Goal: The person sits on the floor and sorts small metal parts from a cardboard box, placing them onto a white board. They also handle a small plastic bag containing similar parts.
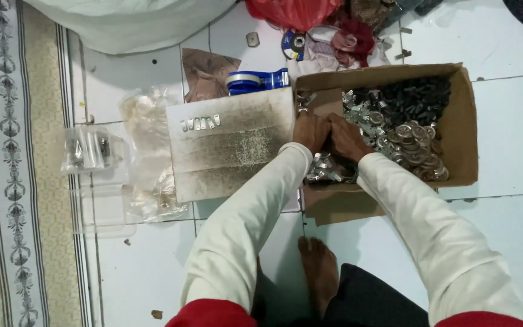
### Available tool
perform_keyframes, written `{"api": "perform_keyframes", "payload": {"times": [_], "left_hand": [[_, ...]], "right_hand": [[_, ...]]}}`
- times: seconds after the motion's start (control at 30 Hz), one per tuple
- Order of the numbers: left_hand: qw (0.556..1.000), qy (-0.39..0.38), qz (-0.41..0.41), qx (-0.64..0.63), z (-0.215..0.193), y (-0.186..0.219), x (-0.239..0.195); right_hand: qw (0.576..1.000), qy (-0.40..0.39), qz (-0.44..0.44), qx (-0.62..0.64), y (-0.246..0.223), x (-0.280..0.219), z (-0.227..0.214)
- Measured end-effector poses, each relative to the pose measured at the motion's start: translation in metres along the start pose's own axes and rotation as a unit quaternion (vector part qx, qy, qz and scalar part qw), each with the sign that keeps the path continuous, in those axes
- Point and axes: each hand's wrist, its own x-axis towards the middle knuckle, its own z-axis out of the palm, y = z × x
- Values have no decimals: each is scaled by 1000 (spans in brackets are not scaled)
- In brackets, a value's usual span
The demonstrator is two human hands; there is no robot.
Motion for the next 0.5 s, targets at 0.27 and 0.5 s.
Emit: {"api": "perform_keyframes", "payload": {"times": [0.27,0.5], "left_hand": [[994,-110,2,-5,-41,-7,-14],[999,-35,-28,-23,-27,-5,-11]], "right_hand": [[1000,0,21,4,9,-2,10],[995,-1,40,96,-11,-15,-29]]}}
